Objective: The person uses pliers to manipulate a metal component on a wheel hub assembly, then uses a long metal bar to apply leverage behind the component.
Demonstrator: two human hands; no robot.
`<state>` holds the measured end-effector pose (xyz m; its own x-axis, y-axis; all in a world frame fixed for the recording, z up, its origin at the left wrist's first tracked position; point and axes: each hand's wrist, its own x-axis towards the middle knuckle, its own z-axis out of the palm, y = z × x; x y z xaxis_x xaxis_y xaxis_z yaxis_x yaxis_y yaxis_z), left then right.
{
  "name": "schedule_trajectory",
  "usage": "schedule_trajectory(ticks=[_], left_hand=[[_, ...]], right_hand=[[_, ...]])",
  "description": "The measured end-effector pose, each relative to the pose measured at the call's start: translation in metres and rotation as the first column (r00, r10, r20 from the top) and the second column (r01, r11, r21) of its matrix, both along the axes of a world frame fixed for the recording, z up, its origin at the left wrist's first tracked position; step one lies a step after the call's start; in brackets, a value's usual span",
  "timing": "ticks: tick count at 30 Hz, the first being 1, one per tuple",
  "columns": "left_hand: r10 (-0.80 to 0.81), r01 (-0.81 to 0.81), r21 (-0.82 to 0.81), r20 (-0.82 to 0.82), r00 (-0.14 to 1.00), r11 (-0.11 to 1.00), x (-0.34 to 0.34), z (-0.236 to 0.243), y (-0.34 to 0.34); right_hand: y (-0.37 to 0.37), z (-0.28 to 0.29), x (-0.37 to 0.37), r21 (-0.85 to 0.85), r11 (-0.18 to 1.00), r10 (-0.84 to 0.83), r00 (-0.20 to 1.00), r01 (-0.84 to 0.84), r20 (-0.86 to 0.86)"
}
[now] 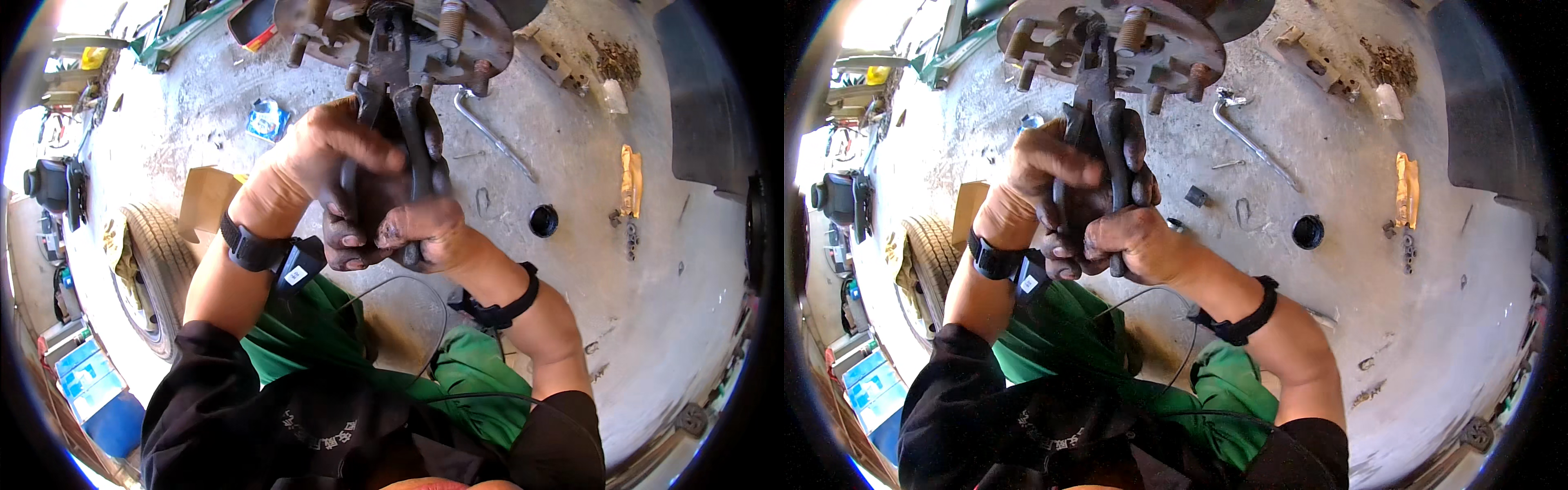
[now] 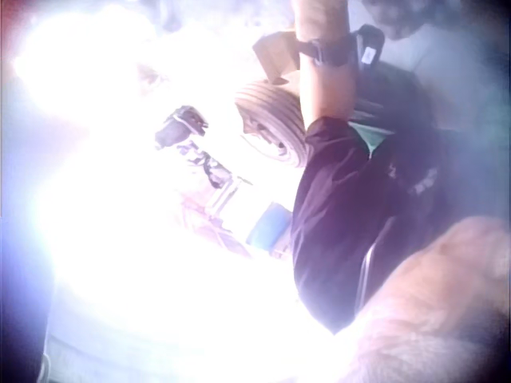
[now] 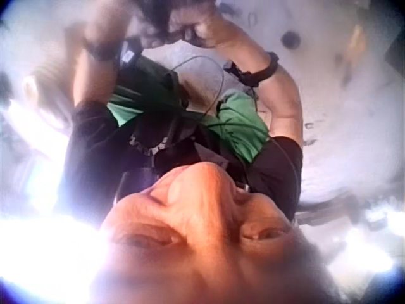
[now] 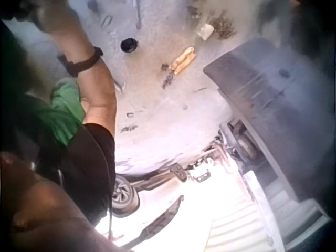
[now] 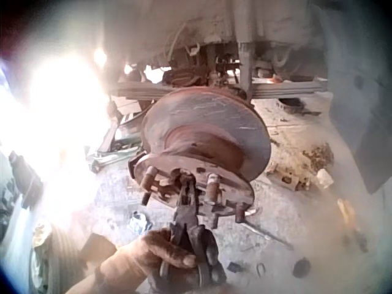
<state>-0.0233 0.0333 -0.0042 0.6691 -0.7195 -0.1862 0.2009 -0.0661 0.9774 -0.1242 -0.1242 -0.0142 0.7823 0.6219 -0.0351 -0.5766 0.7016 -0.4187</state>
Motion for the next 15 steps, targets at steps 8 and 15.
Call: schedule_trajectory(ticks=[8,15], left_hand=[[0.151,-0.119,0.189,-0.165,0.975,0.975,-0.015,0.028,-0.017],[0.205,-0.256,0.320,0.183,0.961,0.912,-0.074,0.070,-0.013]], right_hand=[[0.005,-0.011,0.004,0.045,0.995,-0.091,0.994,0.089,0.064],[0.010,-0.050,0.008,-0.244,0.891,-0.161,0.770,0.382,0.617]])
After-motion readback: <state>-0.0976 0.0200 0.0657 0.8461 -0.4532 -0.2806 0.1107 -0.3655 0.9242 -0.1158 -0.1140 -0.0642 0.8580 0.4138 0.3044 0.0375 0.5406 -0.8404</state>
